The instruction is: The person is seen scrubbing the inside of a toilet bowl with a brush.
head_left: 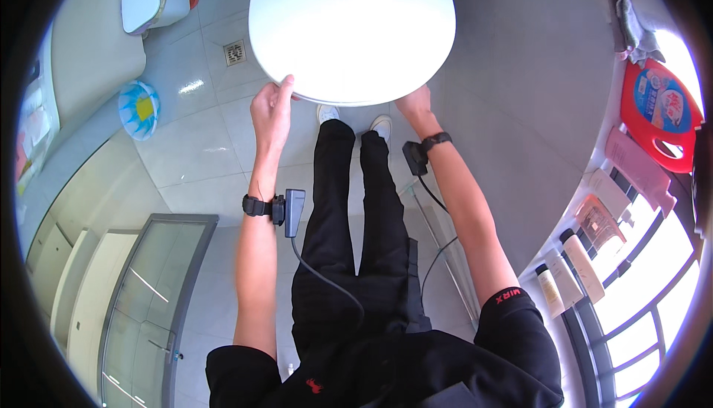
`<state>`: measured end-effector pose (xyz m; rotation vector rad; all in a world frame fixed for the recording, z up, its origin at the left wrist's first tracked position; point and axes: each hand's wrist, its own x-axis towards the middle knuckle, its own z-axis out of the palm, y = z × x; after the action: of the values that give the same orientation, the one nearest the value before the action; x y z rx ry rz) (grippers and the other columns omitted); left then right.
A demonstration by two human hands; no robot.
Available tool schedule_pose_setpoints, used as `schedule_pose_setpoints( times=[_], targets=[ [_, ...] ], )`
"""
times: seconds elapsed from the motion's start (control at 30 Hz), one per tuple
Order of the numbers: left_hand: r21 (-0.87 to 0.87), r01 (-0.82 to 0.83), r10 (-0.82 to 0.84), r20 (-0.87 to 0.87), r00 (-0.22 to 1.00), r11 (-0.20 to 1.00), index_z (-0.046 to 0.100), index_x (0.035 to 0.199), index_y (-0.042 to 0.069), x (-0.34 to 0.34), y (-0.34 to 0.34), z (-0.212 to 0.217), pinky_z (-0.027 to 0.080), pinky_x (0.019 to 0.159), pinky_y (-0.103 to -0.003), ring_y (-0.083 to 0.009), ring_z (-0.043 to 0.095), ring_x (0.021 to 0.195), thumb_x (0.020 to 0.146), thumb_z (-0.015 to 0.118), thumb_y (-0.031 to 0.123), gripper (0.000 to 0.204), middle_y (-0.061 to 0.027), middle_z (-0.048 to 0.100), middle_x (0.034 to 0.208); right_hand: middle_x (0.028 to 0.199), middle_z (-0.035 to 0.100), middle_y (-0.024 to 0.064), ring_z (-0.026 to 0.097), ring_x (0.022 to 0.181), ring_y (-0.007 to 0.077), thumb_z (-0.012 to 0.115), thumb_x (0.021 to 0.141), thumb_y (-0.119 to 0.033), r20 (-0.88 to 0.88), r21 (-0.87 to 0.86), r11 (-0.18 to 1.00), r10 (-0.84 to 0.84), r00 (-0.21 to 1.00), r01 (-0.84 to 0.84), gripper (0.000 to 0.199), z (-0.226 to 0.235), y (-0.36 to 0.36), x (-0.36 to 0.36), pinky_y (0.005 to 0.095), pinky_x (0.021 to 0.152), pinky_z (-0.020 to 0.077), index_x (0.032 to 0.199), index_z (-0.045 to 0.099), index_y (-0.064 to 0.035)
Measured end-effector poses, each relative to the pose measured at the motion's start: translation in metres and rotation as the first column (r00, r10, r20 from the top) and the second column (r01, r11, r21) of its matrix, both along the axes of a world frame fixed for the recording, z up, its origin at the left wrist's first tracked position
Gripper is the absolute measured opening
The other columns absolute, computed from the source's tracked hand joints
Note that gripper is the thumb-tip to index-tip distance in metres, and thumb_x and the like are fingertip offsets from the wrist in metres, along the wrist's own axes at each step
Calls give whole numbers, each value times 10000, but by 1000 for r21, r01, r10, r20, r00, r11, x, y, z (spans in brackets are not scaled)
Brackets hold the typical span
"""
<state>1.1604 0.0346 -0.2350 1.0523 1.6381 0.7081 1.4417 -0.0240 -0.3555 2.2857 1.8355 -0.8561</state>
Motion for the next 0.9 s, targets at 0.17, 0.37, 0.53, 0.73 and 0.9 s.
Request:
schedule_pose_setpoints(
  times=[0.17,0.37,0.53,0.73,0.9],
  targets=[
    [19,-96,95,49,994,995,564,701,21,-11,-1,16,253,518,-240,-46,338,560,923,610,347,397,71,408,603,751,605,259,617,659,409,564,848,-93,-330,33,967,-227,916,251,485,53,-41,-25,425,614,500,1324,495,-33],
    [-15,-101,101,14,995,995,560,680,36,-2,5,18,293,563,-243,-69,385,601,928,596,357,407,29,439,609,742,564,26,368,538,91,531,915,-100,-599,35,890,-345,723,454,533,150,-173,14,246,522,373,1428,397,-44],
    [-51,-102,103,24,994,994,552,680,36,5,-2,21,339,637,-247,-91,436,672,936,587,365,418,0,502,646,706,465,-60,364,533,32,516,948,-127,-608,-350,654,-704,368,671,541,206,-250,23,189,485,302,1461,355,-64],
    [-55,-8,7,-10,1000,998,583,787,23,-21,-34,-49,344,654,-239,-75,436,714,945,593,353,367,2,540,741,663,416,-72,349,516,16,519,971,-166,-641,-375,437,-759,112,818,539,149,-266,31,190,449,273,1469,333,-69],
    [-32,37,-32,121,992,999,607,1049,-12,-6,-46,-106,353,674,-241,-84,411,734,944,592,355,382,-16,596,921,684,391,-65,339,546,29,519,976,-161,-686,-398,322,-726,-45,859,528,112,-230,50,195,460,267,1465,339,-73]
  ],
)
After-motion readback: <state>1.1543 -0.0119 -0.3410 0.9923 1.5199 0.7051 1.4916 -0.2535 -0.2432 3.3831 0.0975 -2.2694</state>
